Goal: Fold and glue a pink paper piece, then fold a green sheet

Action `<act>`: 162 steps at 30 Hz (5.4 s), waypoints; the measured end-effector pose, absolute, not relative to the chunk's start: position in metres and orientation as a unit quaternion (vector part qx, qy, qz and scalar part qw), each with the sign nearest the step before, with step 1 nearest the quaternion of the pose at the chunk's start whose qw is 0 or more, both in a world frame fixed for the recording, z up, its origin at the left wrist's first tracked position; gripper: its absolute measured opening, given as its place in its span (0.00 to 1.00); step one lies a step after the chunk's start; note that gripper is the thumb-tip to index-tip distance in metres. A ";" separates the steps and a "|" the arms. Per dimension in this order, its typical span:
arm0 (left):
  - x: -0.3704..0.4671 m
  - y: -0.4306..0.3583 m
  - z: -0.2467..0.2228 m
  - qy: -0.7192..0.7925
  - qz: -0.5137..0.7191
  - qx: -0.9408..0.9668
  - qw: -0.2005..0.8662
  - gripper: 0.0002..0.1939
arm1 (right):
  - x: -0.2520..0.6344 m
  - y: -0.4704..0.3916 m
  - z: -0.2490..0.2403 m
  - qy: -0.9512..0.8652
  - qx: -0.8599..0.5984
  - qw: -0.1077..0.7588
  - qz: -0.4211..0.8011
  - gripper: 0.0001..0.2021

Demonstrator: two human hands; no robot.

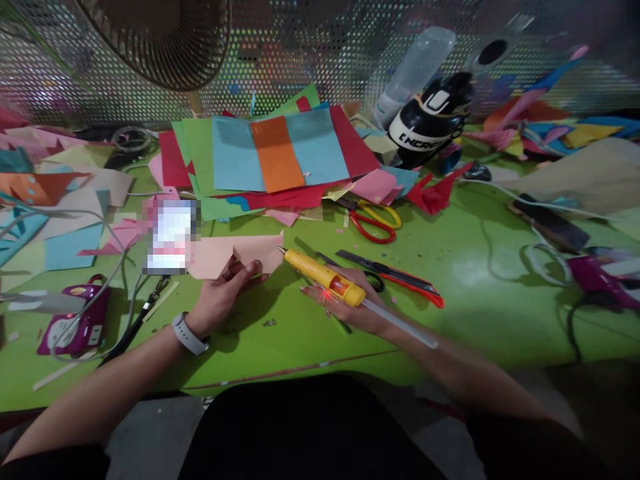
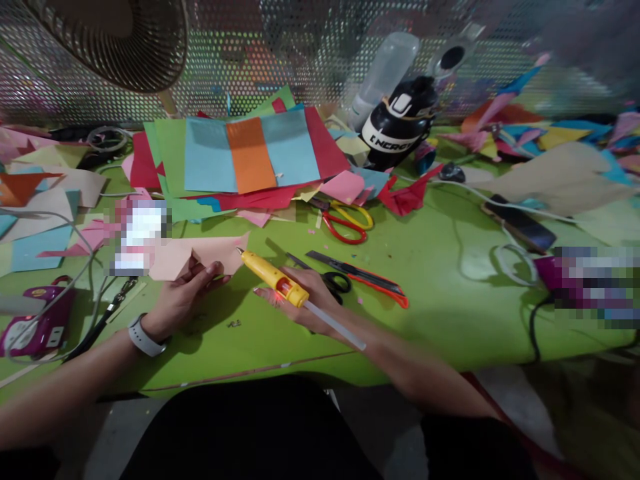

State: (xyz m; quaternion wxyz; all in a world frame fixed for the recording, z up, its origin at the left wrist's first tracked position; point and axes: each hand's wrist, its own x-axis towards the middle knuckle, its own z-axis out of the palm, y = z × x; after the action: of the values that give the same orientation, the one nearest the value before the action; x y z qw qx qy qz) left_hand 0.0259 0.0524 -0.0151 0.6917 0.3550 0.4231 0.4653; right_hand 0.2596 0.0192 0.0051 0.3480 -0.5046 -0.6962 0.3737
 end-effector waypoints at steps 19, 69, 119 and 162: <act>0.026 0.053 -0.016 0.417 0.468 0.367 0.687 0.14 | 0.260 0.020 0.002 -0.705 -0.503 0.357 0.350 0.19; 0.026 0.064 -0.014 0.423 0.498 0.355 0.669 0.15 | 0.406 0.033 0.014 -0.795 -0.563 0.211 0.084 0.15; 0.025 0.065 -0.015 0.427 0.502 0.347 0.667 0.14 | 0.328 0.017 0.035 -0.519 -0.558 0.491 0.423 0.13; 0.021 0.071 -0.018 0.479 0.474 0.334 0.659 0.13 | 0.401 0.172 0.029 -0.678 -0.474 0.302 0.474 0.20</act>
State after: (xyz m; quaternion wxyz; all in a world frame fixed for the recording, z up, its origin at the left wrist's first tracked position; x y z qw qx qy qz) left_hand 0.0211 0.0708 -0.0183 0.6588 0.3340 0.4795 0.4738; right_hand 0.4011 0.1722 0.0292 0.3018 -0.4740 -0.6781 0.4737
